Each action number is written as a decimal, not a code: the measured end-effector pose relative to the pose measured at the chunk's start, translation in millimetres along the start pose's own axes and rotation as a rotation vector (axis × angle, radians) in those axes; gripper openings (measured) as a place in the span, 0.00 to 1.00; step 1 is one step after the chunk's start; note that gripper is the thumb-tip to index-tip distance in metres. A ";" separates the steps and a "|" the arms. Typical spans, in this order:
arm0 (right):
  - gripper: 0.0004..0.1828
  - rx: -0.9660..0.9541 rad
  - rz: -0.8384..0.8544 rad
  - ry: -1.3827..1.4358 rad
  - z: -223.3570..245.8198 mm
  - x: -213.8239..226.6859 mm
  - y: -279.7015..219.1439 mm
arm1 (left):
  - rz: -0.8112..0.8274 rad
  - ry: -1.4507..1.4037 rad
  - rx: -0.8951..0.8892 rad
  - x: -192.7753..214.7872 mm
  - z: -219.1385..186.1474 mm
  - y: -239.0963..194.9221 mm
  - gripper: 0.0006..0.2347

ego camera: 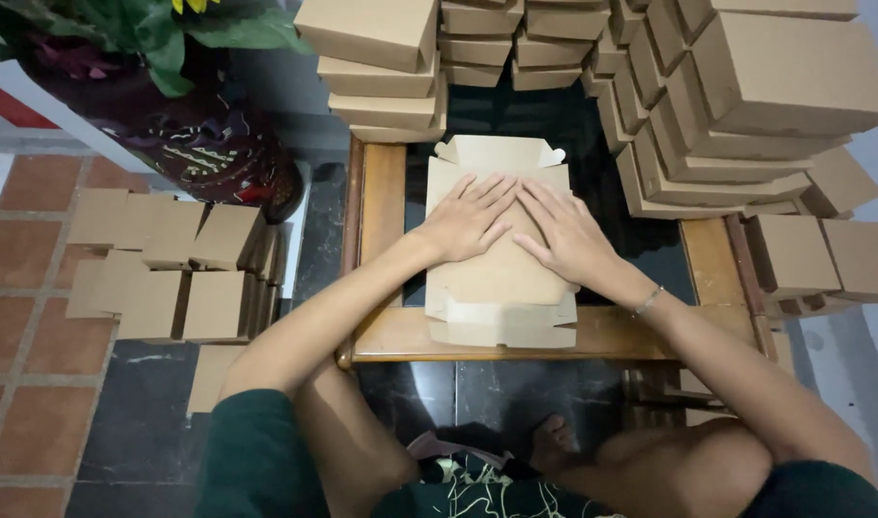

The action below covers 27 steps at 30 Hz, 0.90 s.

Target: Folding flat cardboard templates into small boxes and stacking them on a low table.

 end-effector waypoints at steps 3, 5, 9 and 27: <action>0.40 -0.076 0.148 0.116 -13.3 -13.8 0.1 | 0.035 -0.027 -0.008 7.2 -0.2 -1.6 0.28; 0.40 -0.068 0.137 0.100 -13.4 -13.1 -0.3 | 0.049 -0.043 -0.012 11.2 1.9 -3.0 0.29; 0.41 -0.047 0.111 0.016 -20.0 -16.9 -0.7 | 0.099 -0.090 -0.004 23.6 5.9 -10.8 0.30; 0.39 -0.093 0.084 -0.144 -32.4 -6.2 -14.2 | 0.230 -0.059 0.218 56.1 50.6 -30.5 0.28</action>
Point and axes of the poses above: each hand's wrist, its own y-axis towards the middle knuckle, its own x-axis out of the back of the hand, z = x × y, the point moved 8 cm from there along y, towards the middle knuckle, and after that the axes turned 5 degrees about x, right-handed, at the moved point
